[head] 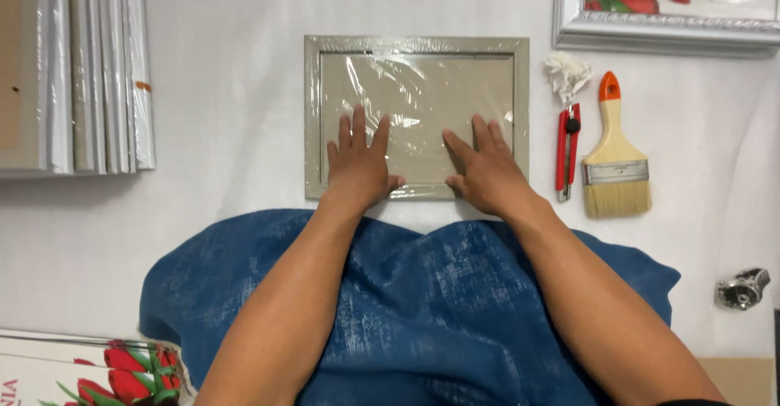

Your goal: Cleaning a picture frame and assembling it with artwork and a backing board

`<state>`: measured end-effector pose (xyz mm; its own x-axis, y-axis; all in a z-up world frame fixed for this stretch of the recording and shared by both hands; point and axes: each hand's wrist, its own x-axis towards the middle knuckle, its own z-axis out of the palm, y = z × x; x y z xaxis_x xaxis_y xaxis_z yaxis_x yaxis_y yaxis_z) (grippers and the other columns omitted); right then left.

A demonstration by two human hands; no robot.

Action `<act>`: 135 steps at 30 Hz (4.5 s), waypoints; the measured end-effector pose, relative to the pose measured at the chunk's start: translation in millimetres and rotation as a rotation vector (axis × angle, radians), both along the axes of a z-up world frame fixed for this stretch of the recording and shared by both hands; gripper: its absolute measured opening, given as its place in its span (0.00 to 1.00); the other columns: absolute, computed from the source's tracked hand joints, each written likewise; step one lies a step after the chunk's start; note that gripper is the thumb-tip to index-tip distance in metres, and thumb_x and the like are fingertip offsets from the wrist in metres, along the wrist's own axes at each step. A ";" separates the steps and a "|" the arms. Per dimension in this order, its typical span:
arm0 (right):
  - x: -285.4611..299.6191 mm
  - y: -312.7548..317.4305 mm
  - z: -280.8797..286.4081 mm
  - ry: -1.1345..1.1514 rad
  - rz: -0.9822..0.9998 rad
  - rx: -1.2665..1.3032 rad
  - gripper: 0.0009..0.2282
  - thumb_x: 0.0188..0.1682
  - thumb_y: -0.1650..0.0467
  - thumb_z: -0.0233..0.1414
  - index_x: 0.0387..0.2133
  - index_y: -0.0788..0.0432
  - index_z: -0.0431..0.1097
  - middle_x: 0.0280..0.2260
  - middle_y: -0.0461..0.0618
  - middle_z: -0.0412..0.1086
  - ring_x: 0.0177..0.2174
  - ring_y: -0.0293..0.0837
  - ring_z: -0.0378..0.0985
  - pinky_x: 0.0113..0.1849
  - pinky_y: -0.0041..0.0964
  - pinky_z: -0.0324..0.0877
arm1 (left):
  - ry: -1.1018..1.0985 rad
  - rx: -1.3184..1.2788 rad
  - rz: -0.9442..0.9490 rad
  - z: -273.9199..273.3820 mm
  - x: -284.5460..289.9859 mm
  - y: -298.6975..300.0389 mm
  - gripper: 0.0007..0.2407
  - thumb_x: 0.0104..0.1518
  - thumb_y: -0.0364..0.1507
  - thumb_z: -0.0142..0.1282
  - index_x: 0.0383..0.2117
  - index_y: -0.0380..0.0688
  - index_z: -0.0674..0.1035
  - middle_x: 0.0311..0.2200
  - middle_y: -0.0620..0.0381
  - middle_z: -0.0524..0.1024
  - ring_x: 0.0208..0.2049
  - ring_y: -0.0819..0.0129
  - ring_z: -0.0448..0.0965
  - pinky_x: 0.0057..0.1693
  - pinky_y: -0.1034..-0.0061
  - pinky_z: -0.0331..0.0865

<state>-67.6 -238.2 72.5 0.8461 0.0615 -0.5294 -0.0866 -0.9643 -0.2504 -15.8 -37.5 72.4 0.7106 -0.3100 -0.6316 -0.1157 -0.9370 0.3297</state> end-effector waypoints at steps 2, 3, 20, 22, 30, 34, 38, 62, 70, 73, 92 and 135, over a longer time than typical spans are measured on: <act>1.4 2.7 3.5 0.023 -0.011 -0.019 0.32 0.51 0.63 0.55 0.70 0.47 0.52 0.69 0.71 0.39 0.67 0.74 0.38 0.63 0.68 0.49 | 0.009 0.015 0.000 4.7 0.4 -0.7 0.41 0.57 0.39 0.64 0.74 0.49 0.49 0.74 0.36 0.33 0.74 0.39 0.31 0.71 0.40 0.40; 1.2 3.5 5.2 0.062 -0.023 -0.038 0.32 0.51 0.64 0.55 0.70 0.45 0.51 0.70 0.69 0.38 0.68 0.73 0.37 0.62 0.69 0.49 | 0.033 0.029 -0.001 6.7 -0.1 -1.6 0.41 0.57 0.40 0.65 0.74 0.49 0.49 0.74 0.37 0.33 0.74 0.39 0.30 0.71 0.38 0.42; 8.0 -9.5 2.5 -0.100 -0.304 -0.011 0.29 0.49 0.67 0.56 0.64 0.67 0.58 0.65 0.76 0.48 0.63 0.73 0.54 0.53 0.68 0.66 | -0.092 0.123 0.228 -42.1 5.3 3.7 0.41 0.54 0.41 0.66 0.71 0.39 0.53 0.68 0.34 0.44 0.68 0.38 0.47 0.65 0.45 0.57; 8.1 -9.8 -1.5 -0.059 -0.256 -0.066 0.30 0.49 0.66 0.57 0.63 0.71 0.59 0.64 0.77 0.51 0.63 0.72 0.55 0.55 0.67 0.64 | -0.058 0.136 0.226 -33.5 5.6 1.4 0.41 0.56 0.40 0.65 0.71 0.38 0.53 0.70 0.31 0.42 0.70 0.39 0.46 0.66 0.47 0.57; 8.0 -37.5 -42.4 -0.210 -0.352 -0.046 0.18 0.49 0.61 0.57 0.42 0.63 0.76 0.47 0.66 0.68 0.52 0.67 0.70 0.45 0.57 0.74 | -0.124 0.101 0.312 -48.1 11.4 8.0 0.32 0.54 0.40 0.66 0.62 0.37 0.66 0.60 0.35 0.59 0.62 0.40 0.57 0.61 0.49 0.59; 9.4 -41.4 -17.4 -0.383 -0.546 -0.014 0.25 0.48 0.69 0.61 0.55 0.74 0.65 0.49 0.76 0.63 0.53 0.74 0.67 0.50 0.64 0.68 | -0.197 0.036 0.565 -42.4 22.6 24.5 0.28 0.60 0.35 0.61 0.62 0.36 0.63 0.61 0.36 0.55 0.62 0.40 0.54 0.62 0.46 0.59; 14.9 -68.6 -57.9 -0.257 -0.654 0.007 0.28 0.51 0.62 0.58 0.58 0.71 0.63 0.51 0.73 0.65 0.54 0.71 0.68 0.51 0.64 0.67 | -0.204 -0.022 0.731 -69.9 33.3 44.1 0.19 0.64 0.33 0.54 0.54 0.34 0.64 0.49 0.39 0.66 0.55 0.43 0.67 0.56 0.53 0.68; 8.9 -77.2 -63.2 -0.221 -0.654 0.068 0.20 0.50 0.66 0.60 0.47 0.69 0.64 0.42 0.70 0.73 0.49 0.69 0.75 0.47 0.61 0.70 | -0.445 -0.156 0.112 -32.6 49.5 -18.7 0.30 0.68 0.39 0.45 0.72 0.37 0.51 0.74 0.39 0.39 0.75 0.46 0.34 0.75 0.50 0.33; 28.5 -52.2 -53.8 -0.324 -0.628 -0.114 0.26 0.44 0.64 0.65 0.53 0.64 0.64 0.48 0.69 0.68 0.49 0.72 0.73 0.46 0.65 0.69 | -0.435 -0.032 0.127 -73.6 62.2 -16.9 0.33 0.68 0.52 0.29 0.74 0.45 0.47 0.75 0.47 0.35 0.75 0.51 0.30 0.76 0.52 0.26; 47.0 -16.1 -31.4 -0.400 -0.428 -0.034 0.27 0.49 0.69 0.58 0.61 0.68 0.60 0.57 0.72 0.59 0.58 0.72 0.61 0.58 0.63 0.57 | -0.461 -0.022 0.114 -81.8 55.9 -20.6 0.34 0.67 0.53 0.28 0.73 0.43 0.48 0.75 0.45 0.37 0.75 0.49 0.31 0.75 0.49 0.28; 55.4 -0.4 -47.5 -0.315 -0.197 0.019 0.40 0.54 0.49 0.46 0.70 0.64 0.44 0.69 0.68 0.39 0.69 0.66 0.36 0.66 0.62 0.32 | -0.317 -0.010 0.072 -62.0 51.0 -12.4 0.38 0.63 0.56 0.37 0.74 0.45 0.46 0.75 0.43 0.32 0.75 0.45 0.28 0.74 0.44 0.29; -9.8 -14.4 -30.0 -0.022 -0.025 -0.006 0.32 0.47 0.75 0.57 0.66 0.62 0.54 0.67 0.72 0.44 0.67 0.74 0.44 0.59 0.70 0.59 | -0.123 0.010 -0.043 -48.3 -10.0 13.2 0.26 0.63 0.27 0.51 0.70 0.47 0.61 0.70 0.27 0.44 0.70 0.26 0.44 0.61 0.38 0.65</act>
